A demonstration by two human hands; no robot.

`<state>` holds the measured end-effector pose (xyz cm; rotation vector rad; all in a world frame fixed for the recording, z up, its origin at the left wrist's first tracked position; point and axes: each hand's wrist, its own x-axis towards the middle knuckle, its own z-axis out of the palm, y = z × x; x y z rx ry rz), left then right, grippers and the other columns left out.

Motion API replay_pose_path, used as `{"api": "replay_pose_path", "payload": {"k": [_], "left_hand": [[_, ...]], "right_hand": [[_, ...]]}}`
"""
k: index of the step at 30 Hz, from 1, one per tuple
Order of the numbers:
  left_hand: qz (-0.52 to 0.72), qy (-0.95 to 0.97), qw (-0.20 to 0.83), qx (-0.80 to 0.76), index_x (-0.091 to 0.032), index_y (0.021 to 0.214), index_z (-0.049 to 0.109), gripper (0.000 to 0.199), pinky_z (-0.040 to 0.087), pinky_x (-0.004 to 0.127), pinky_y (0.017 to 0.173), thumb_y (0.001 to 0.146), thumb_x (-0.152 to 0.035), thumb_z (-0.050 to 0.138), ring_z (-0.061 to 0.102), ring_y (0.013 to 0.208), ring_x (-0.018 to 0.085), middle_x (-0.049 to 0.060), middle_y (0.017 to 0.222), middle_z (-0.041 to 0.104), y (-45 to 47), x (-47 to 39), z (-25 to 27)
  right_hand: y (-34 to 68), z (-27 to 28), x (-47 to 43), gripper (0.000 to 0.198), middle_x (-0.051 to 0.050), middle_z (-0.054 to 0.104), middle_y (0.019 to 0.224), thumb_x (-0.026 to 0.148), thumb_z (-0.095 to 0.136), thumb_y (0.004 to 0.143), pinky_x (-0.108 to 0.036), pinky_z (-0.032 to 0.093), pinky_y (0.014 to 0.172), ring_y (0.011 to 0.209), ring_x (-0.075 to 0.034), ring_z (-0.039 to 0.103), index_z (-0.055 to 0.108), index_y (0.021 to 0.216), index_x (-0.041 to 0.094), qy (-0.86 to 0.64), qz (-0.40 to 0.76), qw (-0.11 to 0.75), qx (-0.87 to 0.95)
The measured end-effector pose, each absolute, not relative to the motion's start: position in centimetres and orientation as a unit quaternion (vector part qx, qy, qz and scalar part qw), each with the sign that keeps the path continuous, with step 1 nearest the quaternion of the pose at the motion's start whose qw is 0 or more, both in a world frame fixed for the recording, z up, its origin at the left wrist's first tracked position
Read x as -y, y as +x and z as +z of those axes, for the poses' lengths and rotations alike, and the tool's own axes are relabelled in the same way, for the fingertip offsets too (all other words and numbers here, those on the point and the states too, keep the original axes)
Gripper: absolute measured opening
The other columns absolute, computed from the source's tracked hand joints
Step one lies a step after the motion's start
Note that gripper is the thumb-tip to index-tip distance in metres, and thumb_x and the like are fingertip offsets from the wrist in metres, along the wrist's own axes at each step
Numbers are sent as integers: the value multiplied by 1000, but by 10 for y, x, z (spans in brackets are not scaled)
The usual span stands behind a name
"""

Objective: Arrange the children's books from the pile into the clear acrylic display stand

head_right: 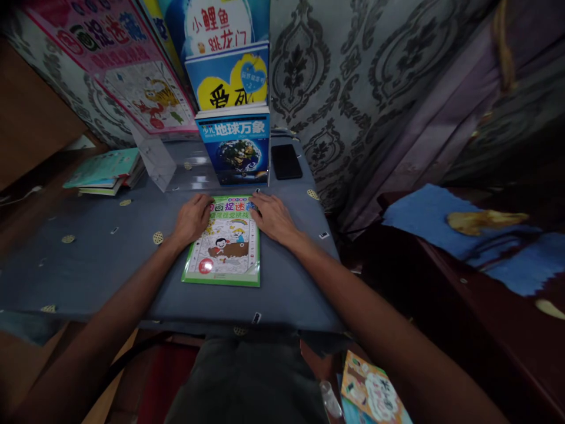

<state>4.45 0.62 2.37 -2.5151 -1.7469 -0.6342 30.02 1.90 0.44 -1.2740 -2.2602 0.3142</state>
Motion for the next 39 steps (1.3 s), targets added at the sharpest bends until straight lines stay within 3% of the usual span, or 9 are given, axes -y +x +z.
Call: {"api": "replay_pose_path", "payload": {"k": [19, 26, 33, 39], "left_hand": [[-200, -812, 16, 549, -18, 115, 63, 29, 51, 41, 94, 99, -17, 40, 64, 105, 26, 12, 114, 68, 44, -5, 26], [-181, -834, 5, 522, -20, 119, 64, 31, 53, 40, 90, 100, -22, 39, 66, 103, 26, 11, 120, 68, 32, -12, 30], [-109, -862, 57, 493, -18, 113, 66, 29, 46, 50, 105, 98, -14, 42, 63, 115, 30, 14, 123, 69, 46, -9, 42], [-175, -882, -45, 435, -21, 116, 68, 33, 51, 42, 103, 96, -11, 44, 64, 114, 24, 10, 121, 69, 89, -1, 39]], "right_hand": [[302, 3, -22, 38, -13, 66, 138, 19, 50, 94, -51, 44, 113, 130, -30, 59, 69, 127, 18, -461, 124, 290, 829], [301, 11, -19, 36, -12, 73, 116, 17, 47, 96, -47, 49, 101, 110, -28, 64, 71, 123, 17, -463, 105, 289, 831], [305, 8, -24, 36, -9, 73, 111, 13, 46, 95, -43, 49, 99, 104, -24, 64, 71, 120, 18, -460, 128, 320, 818], [308, 3, -28, 40, -9, 75, 117, 11, 45, 93, -43, 50, 100, 112, -24, 65, 71, 123, 21, -476, 154, 354, 791]]}}
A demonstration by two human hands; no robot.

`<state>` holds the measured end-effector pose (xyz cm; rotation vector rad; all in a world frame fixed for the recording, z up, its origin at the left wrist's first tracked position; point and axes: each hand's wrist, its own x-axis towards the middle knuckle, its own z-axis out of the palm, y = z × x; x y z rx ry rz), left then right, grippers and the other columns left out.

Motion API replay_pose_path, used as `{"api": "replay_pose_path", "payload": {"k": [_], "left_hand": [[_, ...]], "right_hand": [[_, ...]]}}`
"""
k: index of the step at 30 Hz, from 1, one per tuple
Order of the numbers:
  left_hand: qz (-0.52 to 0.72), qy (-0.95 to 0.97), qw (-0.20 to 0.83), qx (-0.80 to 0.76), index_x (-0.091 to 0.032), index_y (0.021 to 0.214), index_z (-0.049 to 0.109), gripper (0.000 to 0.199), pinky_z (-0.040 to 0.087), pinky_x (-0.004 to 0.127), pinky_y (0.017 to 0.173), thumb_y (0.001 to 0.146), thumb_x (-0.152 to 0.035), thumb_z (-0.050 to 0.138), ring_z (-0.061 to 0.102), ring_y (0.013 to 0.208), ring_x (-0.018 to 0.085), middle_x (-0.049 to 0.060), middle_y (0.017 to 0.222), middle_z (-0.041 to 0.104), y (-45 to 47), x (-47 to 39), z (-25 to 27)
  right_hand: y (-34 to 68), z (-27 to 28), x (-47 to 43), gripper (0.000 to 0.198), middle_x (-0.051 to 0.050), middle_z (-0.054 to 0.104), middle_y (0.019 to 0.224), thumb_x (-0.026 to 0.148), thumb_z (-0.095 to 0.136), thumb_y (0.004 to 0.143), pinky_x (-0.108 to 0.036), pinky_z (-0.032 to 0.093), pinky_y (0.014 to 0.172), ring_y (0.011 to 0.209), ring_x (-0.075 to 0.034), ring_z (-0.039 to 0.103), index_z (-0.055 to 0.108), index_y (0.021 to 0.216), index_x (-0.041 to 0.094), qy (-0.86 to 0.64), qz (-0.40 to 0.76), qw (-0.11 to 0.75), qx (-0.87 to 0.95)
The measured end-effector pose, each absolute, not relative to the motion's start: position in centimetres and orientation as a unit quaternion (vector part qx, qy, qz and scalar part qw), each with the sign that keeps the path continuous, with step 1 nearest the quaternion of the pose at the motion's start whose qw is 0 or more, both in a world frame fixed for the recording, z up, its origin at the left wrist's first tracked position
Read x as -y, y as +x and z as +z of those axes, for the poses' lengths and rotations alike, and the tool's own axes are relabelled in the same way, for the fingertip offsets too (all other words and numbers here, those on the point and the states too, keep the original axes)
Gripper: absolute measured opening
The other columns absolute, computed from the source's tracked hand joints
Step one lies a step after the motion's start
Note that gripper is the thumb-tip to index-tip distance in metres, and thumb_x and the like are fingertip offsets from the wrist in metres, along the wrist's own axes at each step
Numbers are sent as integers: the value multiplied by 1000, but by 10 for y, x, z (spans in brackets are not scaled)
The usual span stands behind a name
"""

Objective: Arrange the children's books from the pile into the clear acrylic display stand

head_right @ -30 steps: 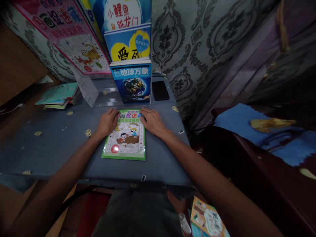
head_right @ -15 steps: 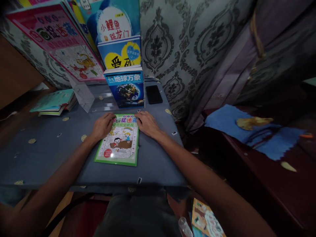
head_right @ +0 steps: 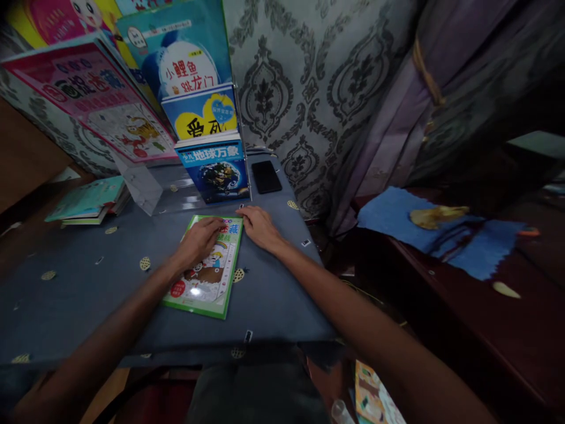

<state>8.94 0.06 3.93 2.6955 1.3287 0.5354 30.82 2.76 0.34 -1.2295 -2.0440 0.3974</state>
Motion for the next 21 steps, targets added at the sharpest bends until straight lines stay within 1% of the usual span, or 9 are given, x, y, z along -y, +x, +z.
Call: {"api": "replay_pose_path", "payload": {"k": [3, 9, 12, 14, 16, 18, 21], "left_hand": [[180, 892, 61, -411, -22, 116, 69, 32, 49, 43, 105, 96, -12, 45, 63, 115, 24, 8, 119, 70, 101, 0, 36], [192, 884, 59, -423, -22, 116, 68, 27, 48, 44, 103, 99, -19, 48, 61, 117, 26, 10, 124, 67, 107, 8, 36], [168, 878, 42, -447, -20, 113, 66, 21, 48, 45, 100, 100, -30, 53, 61, 112, 28, 11, 117, 67, 116, 13, 41], [137, 865, 20, -482, -18, 109, 64, 26, 49, 48, 97, 97, -40, 58, 60, 110, 31, 13, 112, 66, 126, 15, 44], [115, 849, 0, -516, -16, 108, 61, 34, 49, 50, 94, 93, -46, 63, 59, 110, 35, 15, 113, 63, 137, 16, 47], [110, 835, -11, -540, -16, 108, 58, 34, 50, 52, 91, 92, -45, 65, 57, 112, 37, 17, 115, 61, 146, 16, 48], [110, 825, -31, -554, -16, 106, 56, 28, 51, 50, 88, 91, -37, 66, 57, 110, 36, 17, 114, 62, 154, 15, 47]], "right_hand": [[309, 3, -30, 42, -9, 76, 117, 9, 45, 91, -43, 50, 102, 112, -24, 67, 72, 122, 20, -477, 175, 359, 783], [311, 4, -32, 43, -7, 77, 115, 8, 45, 89, -42, 52, 101, 109, -23, 69, 73, 120, 22, -468, 189, 375, 778], [312, 5, -31, 43, -9, 76, 115, 6, 45, 88, -42, 51, 102, 111, -24, 69, 73, 118, 19, -477, 180, 374, 775], [312, 5, -31, 43, -10, 76, 116, 5, 45, 87, -42, 52, 102, 111, -24, 69, 72, 118, 17, -484, 175, 376, 771], [313, 5, -32, 44, -9, 76, 115, 5, 45, 86, -41, 53, 101, 109, -23, 69, 72, 118, 18, -486, 176, 382, 766], [313, 4, -33, 46, -8, 77, 114, 5, 44, 84, -41, 54, 100, 106, -22, 70, 72, 118, 20, -485, 180, 390, 762], [313, 3, -32, 48, -7, 77, 112, 5, 44, 83, -43, 54, 100, 106, -22, 70, 71, 119, 20, -486, 181, 398, 757]]}}
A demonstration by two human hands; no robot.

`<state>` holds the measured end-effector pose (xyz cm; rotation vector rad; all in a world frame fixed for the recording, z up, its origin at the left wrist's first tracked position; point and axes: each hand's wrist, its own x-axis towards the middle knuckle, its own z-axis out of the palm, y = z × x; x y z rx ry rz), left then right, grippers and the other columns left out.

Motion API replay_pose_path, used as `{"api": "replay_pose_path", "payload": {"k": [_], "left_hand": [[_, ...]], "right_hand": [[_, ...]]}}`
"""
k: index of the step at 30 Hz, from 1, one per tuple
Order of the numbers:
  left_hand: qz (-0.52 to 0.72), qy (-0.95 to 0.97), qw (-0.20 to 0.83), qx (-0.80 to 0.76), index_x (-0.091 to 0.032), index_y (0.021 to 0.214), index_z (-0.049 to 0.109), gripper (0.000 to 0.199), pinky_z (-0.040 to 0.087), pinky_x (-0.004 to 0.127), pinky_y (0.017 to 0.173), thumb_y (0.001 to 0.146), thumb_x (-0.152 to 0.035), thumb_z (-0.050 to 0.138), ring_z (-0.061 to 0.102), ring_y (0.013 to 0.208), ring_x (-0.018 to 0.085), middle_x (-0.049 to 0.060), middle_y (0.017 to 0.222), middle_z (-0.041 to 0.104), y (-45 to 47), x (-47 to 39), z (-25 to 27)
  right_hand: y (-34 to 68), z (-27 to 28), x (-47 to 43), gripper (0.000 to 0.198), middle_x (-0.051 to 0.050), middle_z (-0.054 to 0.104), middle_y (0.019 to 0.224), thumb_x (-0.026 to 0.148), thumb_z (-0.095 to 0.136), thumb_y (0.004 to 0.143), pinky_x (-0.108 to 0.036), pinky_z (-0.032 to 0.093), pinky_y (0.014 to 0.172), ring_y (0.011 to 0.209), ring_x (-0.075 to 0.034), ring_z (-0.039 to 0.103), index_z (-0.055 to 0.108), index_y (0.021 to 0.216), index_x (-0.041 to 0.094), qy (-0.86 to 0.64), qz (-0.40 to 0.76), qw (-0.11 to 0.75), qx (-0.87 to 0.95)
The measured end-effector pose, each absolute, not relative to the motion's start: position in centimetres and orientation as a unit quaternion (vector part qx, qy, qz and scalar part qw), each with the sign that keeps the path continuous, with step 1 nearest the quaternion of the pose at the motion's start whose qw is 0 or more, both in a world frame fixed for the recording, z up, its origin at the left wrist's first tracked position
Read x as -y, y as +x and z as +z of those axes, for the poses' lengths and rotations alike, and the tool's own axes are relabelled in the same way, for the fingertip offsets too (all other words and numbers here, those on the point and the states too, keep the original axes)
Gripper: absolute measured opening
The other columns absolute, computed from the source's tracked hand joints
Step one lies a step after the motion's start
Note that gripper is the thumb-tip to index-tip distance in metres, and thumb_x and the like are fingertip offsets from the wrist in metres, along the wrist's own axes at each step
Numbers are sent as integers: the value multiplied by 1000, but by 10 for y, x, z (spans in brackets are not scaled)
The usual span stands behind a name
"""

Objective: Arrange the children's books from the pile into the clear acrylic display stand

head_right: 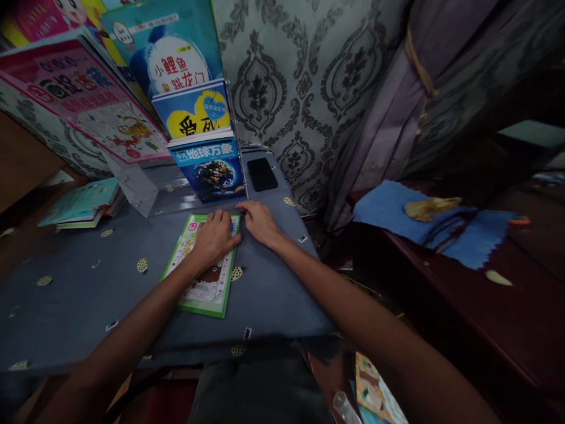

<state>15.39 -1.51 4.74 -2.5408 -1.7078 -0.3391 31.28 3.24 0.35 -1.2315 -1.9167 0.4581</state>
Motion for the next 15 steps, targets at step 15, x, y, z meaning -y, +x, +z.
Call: {"api": "replay_pose_path", "payload": {"k": [15], "left_hand": [[-34, -809, 50, 584, -18, 112, 58, 26, 51, 45, 92, 98, -38, 51, 59, 114, 32, 13, 117, 64, 159, 25, 64]], "right_hand": [[311, 11, -28, 49, -8, 76, 111, -1, 42, 81, -39, 50, 100, 106, -21, 67, 71, 116, 17, -450, 181, 438, 757]]}}
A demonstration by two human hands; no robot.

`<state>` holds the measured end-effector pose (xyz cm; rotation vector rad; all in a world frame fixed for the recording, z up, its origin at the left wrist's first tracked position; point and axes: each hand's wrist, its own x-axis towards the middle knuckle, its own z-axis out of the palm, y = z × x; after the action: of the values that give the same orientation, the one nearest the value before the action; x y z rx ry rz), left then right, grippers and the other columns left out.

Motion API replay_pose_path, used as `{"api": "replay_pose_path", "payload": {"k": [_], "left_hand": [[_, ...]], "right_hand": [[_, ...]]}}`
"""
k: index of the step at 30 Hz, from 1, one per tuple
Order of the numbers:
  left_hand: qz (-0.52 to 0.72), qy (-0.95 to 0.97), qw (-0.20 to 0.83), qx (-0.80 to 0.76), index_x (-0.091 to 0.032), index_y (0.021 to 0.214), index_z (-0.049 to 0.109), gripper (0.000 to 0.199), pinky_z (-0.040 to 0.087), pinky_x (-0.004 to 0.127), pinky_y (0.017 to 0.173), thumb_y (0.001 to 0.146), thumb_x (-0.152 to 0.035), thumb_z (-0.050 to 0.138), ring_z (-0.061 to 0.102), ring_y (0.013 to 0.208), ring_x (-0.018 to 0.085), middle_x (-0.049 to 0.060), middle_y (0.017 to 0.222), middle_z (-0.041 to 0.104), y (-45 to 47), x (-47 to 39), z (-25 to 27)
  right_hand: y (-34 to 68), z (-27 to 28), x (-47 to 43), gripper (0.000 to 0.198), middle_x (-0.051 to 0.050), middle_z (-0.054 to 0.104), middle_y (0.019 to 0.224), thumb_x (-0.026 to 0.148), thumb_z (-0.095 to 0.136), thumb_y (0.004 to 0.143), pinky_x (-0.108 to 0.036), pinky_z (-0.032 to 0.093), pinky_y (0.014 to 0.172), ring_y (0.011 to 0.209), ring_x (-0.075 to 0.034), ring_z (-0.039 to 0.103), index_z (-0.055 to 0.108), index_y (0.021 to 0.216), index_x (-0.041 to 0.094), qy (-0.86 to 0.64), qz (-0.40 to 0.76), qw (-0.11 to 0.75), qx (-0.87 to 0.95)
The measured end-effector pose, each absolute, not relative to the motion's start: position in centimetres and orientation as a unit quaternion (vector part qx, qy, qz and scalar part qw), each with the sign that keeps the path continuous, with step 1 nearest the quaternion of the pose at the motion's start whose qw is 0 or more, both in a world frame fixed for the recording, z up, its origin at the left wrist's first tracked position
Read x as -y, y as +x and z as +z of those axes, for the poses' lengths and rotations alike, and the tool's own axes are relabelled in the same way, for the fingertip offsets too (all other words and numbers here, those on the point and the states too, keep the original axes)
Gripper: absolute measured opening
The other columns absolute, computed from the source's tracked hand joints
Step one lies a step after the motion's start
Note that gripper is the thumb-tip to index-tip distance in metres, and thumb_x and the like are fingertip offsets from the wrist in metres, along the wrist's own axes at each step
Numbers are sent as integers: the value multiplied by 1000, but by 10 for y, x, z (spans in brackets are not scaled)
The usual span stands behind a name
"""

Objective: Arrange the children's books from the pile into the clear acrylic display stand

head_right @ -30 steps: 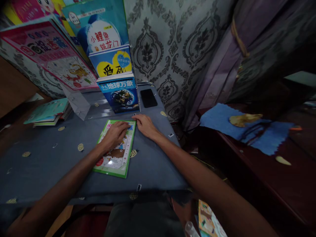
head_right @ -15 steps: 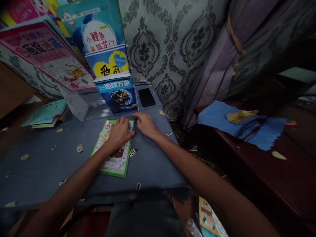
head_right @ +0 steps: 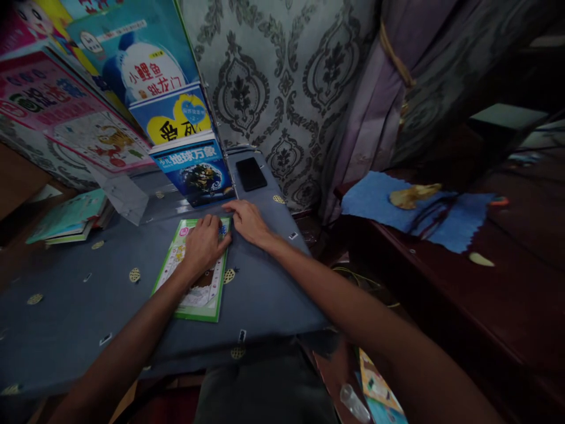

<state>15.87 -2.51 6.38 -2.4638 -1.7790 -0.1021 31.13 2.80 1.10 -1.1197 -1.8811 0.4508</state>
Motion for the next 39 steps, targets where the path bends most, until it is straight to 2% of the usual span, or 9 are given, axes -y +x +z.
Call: {"api": "replay_pose_path", "payload": {"k": [5, 9, 14, 18, 21, 23, 26, 33, 39], "left_hand": [[-52, -836, 49, 544, -17, 114, 59, 29, 51, 46, 95, 100, -40, 50, 60, 113, 32, 13, 117, 65, 147, 23, 60], [-73, -888, -12, 455, -16, 122, 59, 29, 47, 47, 105, 100, -34, 52, 59, 121, 29, 14, 126, 64, 117, 19, 53], [-106, -923, -86, 358, -21, 140, 51, 45, 35, 52, 119, 103, -44, 49, 44, 144, 27, 13, 153, 49, 76, 38, 45], [-67, -931, -130, 335, -27, 146, 48, 55, 30, 58, 121, 101, -58, 44, 36, 150, 29, 11, 159, 43, 60, 70, 53], [-37, -940, -152, 303, -28, 151, 43, 70, 25, 59, 124, 93, -67, 51, 32, 153, 29, 11, 162, 39, 54, 91, 60], [-31, -943, -156, 291, -31, 154, 38, 75, 23, 58, 125, 91, -67, 56, 31, 153, 28, 9, 163, 38, 50, 100, 61], [-40, -946, -139, 290, -31, 154, 38, 69, 25, 56, 125, 95, -60, 56, 34, 152, 27, 8, 161, 42, 47, 107, 58], [-130, -948, -48, 287, -21, 141, 54, 47, 37, 54, 120, 101, -47, 52, 47, 144, 25, 10, 147, 60, 56, 118, 40], [-177, -936, -30, 304, -22, 131, 61, 35, 39, 52, 119, 102, -40, 53, 49, 142, 22, 7, 140, 65, 65, 123, 31]], "right_hand": [[308, 18, -22, 43, -8, 77, 103, -1, 46, 81, -39, 50, 95, 101, -24, 66, 76, 104, 18, -452, 153, 335, 813], [306, 20, -18, 42, -9, 77, 105, 1, 46, 84, -40, 50, 94, 102, -26, 65, 76, 107, 18, -467, 119, 296, 825], [303, 18, -16, 37, -10, 76, 103, 5, 46, 87, -41, 49, 91, 98, -27, 64, 76, 107, 16, -455, 76, 283, 841], [301, 16, -13, 30, -11, 76, 99, 14, 48, 92, -41, 48, 87, 93, -28, 63, 74, 107, 16, -449, 51, 287, 845], [300, 16, -12, 28, -11, 76, 99, 19, 49, 94, -40, 47, 85, 92, -28, 62, 73, 108, 16, -453, 45, 288, 843], [300, 16, -12, 27, -11, 76, 99, 20, 49, 95, -39, 46, 83, 93, -27, 62, 73, 108, 16, -454, 46, 287, 842], [300, 16, -11, 27, -11, 76, 101, 21, 50, 96, -40, 45, 83, 95, -28, 62, 73, 108, 16, -456, 47, 288, 841], [296, 14, -10, 29, -12, 76, 103, 21, 50, 95, -43, 47, 86, 101, -30, 62, 75, 109, 16, -448, 66, 305, 838], [293, 16, 24, 30, -11, 77, 108, 21, 51, 95, -44, 52, 91, 101, -26, 66, 75, 114, 18, -393, 176, 352, 831]]}}
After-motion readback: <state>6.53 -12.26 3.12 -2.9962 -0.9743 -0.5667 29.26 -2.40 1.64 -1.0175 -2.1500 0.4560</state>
